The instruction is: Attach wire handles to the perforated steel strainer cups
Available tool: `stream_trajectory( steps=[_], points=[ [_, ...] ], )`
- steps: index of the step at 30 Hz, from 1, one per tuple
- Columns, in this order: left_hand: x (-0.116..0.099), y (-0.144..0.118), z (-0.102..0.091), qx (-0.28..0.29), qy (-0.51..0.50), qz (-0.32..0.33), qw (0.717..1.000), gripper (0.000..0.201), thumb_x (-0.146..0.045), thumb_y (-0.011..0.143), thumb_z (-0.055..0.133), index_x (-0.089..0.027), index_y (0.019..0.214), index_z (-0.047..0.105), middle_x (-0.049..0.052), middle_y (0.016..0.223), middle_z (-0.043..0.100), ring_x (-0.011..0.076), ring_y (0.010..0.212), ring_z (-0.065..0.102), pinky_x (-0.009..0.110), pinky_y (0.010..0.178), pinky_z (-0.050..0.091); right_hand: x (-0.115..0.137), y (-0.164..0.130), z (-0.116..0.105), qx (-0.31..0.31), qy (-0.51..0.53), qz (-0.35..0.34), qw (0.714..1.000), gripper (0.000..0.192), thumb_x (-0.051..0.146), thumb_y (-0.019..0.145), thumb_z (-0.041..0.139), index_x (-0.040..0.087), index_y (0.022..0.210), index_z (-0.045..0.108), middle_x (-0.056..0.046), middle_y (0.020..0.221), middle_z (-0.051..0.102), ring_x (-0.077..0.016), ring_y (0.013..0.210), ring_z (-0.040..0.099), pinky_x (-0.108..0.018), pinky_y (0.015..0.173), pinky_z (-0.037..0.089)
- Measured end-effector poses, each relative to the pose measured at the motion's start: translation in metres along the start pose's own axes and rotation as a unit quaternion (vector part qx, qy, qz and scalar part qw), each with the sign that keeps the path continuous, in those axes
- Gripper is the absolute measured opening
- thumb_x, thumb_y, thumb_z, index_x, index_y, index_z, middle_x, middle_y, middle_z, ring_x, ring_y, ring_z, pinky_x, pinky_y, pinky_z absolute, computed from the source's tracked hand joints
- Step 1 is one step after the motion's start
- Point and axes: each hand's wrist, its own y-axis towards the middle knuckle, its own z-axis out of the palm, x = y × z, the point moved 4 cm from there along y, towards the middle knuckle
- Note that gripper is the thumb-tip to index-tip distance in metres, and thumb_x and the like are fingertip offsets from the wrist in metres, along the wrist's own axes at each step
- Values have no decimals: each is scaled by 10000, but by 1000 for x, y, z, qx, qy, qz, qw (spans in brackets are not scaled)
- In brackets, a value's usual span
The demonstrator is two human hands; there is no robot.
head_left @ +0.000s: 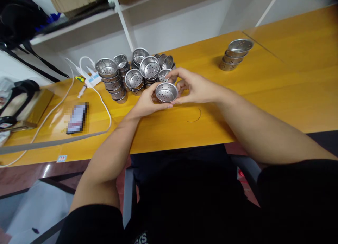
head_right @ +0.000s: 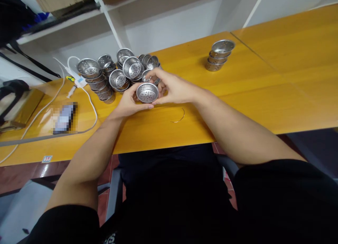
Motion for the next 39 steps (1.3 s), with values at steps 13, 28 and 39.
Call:
stream_trajectory(
  steps=[13, 28, 39],
  points=[
    [7, 0, -15, -29, 24, 25, 999, 1031, -892, 811, 1129, -226, 1503, 752, 158, 1419, 895, 357, 1305, 901, 531, 1169, 763, 22, -26, -81, 116, -266, 340, 895, 111, 58, 1148, 871, 167, 1170, 858, -116, 1113, 914, -226, 938, 788, -402, 900, 598],
    [15, -1, -29, -48, 45, 17, 998, 1073, -954, 779, 1089, -205, 1481, 777, 166, 1397, 907, 343, 1260, 881, 510, 1130, 751, 13, -31, -82, 203, -335, 512, 764, 300, 66, 1250, 760, 164, 968, 792, -35, 704, 728, -178, 670, 636, -365, 709, 465],
    [14, 0, -30, -48, 70, 16, 996, 1081, -987, 799, 1047, -201, 1485, 762, 169, 1409, 908, 335, 1264, 878, 514, 1162, 747, -21, -29, -85, 233, -403, 453, 760, 310, 248, 1092, 874, 216, 815, 737, -66, 765, 697, -232, 738, 623, -393, 679, 448]
  ],
)
